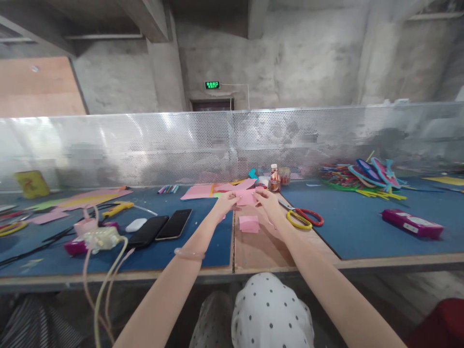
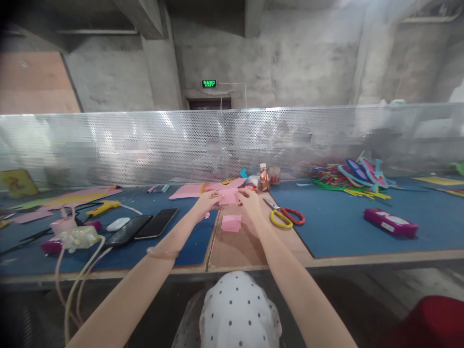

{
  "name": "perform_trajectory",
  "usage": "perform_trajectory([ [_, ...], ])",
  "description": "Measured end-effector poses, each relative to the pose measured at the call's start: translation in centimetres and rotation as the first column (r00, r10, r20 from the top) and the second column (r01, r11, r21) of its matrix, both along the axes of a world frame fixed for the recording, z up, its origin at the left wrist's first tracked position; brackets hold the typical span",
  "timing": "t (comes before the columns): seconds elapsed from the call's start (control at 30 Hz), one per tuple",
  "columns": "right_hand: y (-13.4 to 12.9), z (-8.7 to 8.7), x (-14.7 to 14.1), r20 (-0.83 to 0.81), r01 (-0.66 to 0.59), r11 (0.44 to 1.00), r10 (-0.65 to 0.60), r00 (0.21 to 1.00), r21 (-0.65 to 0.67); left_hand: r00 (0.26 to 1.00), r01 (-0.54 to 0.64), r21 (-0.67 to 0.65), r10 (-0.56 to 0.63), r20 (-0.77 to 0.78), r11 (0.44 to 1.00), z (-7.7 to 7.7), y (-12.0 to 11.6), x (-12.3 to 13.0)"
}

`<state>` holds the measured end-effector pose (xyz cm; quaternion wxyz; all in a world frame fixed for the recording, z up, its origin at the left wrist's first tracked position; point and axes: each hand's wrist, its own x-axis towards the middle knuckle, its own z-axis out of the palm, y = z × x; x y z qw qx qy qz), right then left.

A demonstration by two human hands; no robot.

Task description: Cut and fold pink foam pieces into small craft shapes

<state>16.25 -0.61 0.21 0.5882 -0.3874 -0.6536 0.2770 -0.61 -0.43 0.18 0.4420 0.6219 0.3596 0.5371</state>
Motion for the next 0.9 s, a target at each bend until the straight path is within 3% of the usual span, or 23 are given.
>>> perform_trajectory([
  [0.13, 0.4, -0.1, -0.3, 0.067, 0.045, 0.994, -0.053, 0.996, 0.104, 0.990, -0.026, 0.082, 0.037, -0.139, 0.996, -0.1, 0.1, -0.1],
  [0.33, -0.9, 0.3, -0.8, 0.296, -0.098, 0.990, 0.066, 0.953, 0.097, 0.959, 0.046, 0.126, -0.009, -0.283, 0.991, -0.4, 0.1, -0.1],
  [0.47, -1.1, 0.3, -0.8, 0.271, -0.054, 0.991, 0.018, 0.963, 0.124, 0.981, 0.034, 0.049, -0.024, -0.194, 0.998, -0.3, 0.0, 0.0],
  [0.63, -0.7, 0.2, -0.9, 0.216, -0.018, 0.993, -0.007, 0.976, 0.115, 0.985, 0.156, -0.095, -0.161, -0.053, 0.983, -0.5, 0.3, -0.1],
  [0.77, -0.8, 0.4, -0.9, 0.331, -0.007, 0.979, -0.063, 0.942, 0.204, 0.995, 0.098, -0.132, -0.094, 0.040, 0.986, -0.5, 0.4, -0.4],
  [0.9, -1.3, 0.7, -0.9, 0.508, -0.053, 0.935, -0.142, 0.849, 0.350, 0.997, 0.064, -0.168, -0.056, 0.054, 0.984, -0.2, 0.3, -0.3],
])
